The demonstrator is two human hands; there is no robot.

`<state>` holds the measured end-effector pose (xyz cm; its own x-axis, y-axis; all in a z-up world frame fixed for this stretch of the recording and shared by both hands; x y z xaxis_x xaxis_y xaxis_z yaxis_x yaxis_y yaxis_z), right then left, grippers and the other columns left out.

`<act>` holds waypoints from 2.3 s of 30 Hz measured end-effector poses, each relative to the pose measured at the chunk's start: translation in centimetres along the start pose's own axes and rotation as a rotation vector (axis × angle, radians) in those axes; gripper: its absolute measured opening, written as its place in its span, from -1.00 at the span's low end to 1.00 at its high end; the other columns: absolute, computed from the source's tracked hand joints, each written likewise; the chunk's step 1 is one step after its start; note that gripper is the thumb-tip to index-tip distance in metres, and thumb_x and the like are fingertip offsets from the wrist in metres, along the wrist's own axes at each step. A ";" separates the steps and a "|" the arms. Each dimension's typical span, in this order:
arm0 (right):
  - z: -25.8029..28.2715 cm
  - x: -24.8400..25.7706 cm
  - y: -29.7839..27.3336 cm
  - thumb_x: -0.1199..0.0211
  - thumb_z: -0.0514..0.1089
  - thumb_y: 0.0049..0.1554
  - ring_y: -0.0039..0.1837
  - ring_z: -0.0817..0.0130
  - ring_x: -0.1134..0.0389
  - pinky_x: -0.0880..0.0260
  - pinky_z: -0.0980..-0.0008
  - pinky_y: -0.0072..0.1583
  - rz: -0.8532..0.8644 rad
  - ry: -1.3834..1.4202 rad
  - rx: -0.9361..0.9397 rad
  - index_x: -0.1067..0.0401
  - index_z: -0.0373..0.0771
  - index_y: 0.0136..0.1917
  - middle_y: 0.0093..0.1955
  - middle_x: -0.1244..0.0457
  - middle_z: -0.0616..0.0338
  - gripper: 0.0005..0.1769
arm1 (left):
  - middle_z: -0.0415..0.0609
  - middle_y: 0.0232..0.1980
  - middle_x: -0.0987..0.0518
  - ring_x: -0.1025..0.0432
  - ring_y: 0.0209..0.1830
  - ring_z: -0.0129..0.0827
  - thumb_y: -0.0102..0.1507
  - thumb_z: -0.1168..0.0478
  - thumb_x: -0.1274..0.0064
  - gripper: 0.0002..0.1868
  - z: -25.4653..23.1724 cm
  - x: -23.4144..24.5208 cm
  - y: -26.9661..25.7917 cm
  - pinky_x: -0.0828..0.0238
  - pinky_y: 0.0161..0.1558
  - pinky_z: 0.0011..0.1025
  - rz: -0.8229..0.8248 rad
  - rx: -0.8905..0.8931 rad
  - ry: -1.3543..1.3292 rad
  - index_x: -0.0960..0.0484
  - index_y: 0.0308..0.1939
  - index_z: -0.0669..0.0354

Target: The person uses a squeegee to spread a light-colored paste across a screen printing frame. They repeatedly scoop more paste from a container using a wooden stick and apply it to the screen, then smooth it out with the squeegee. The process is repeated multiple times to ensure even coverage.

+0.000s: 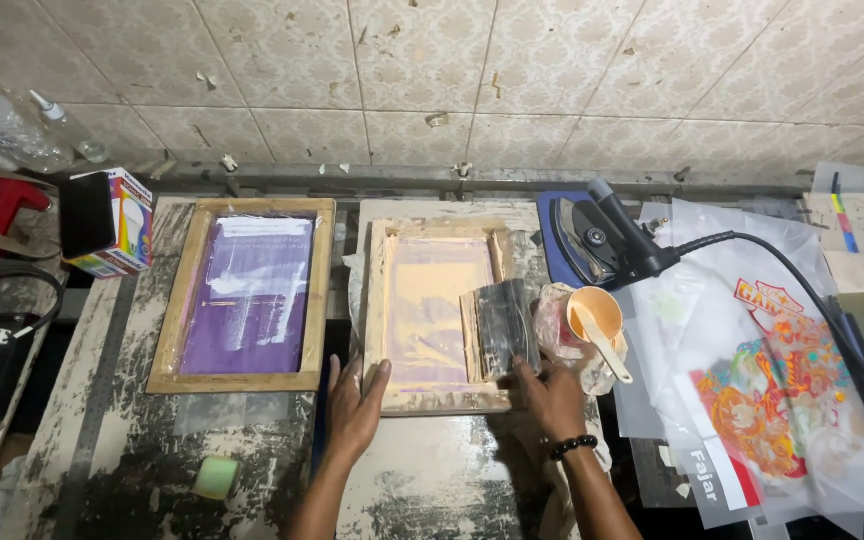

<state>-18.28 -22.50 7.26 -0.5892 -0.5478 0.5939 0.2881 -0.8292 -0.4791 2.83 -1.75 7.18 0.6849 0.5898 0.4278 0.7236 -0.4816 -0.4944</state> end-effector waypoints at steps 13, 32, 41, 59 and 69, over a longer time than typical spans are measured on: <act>1.9 -0.8 0.7 -0.21 0.42 -0.06 0.39 -0.03 -0.24 -0.33 -0.23 0.31 -0.108 0.025 0.068 -0.20 -0.06 0.50 0.44 -0.14 -0.13 -0.03 | 0.03 0.68 -0.04 0.23 0.71 -0.10 0.35 -0.18 0.16 -0.26 4.1 -3.9 3.5 0.26 0.57 -0.03 -0.447 -0.348 0.192 -0.27 0.51 0.14; 13.0 -0.6 7.8 -0.21 -0.05 0.14 0.28 0.05 -0.31 -0.43 0.06 0.24 0.275 0.066 0.127 -0.11 -0.12 0.39 0.28 -0.19 -0.06 -0.40 | 0.05 0.66 -0.07 0.13 0.68 -0.09 0.37 -0.18 0.15 -0.20 2.4 -4.2 6.6 0.15 0.52 -0.05 -0.320 -0.491 0.393 -0.08 0.59 0.10; 16.9 -7.7 13.4 0.00 -0.53 0.20 -0.41 0.32 -0.20 -0.48 0.38 -0.36 0.166 -0.758 0.920 -0.28 -0.20 0.21 -0.32 -0.17 0.21 -0.61 | 0.06 0.66 -0.09 0.11 0.68 -0.05 0.34 -0.24 0.16 -0.17 2.1 -4.2 6.6 0.13 0.50 0.00 -0.325 -0.494 0.373 -0.11 0.58 0.09; 15.1 -10.5 12.4 -0.21 -0.16 0.30 -0.37 0.40 -0.35 -0.52 0.51 -0.32 0.209 -0.868 0.916 -0.49 -0.14 0.08 -0.32 -0.34 0.20 -0.90 | 0.06 0.64 -0.14 0.09 0.68 -0.06 0.38 -0.23 0.22 -0.21 2.5 -4.2 6.8 0.12 0.51 -0.04 -0.359 -0.521 0.397 -0.12 0.58 0.08; 13.4 -6.6 6.3 -0.17 -0.03 0.31 -0.41 0.53 -0.24 -0.38 0.61 -0.28 0.424 -0.780 0.516 -0.46 -0.05 -0.11 -0.38 -0.25 0.33 -0.83 | 0.14 0.58 -0.24 -0.04 0.62 0.03 0.44 -0.13 0.36 -0.32 2.4 -4.0 6.2 0.03 0.50 -0.04 -0.411 -0.600 0.242 -0.21 0.52 0.21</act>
<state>-2.47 -25.63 8.96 0.2381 -0.5741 0.7834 0.7566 -0.3961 -0.5202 4.35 -5.53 0.57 0.3000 0.6723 0.6767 0.7991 -0.5645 0.2066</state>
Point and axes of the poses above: each hand's wrist, its own y-axis towards the middle knuckle, its own x-axis out of the back of the hand, z = x × y, the point moved 2 cm from there along y, towards the middle knuckle
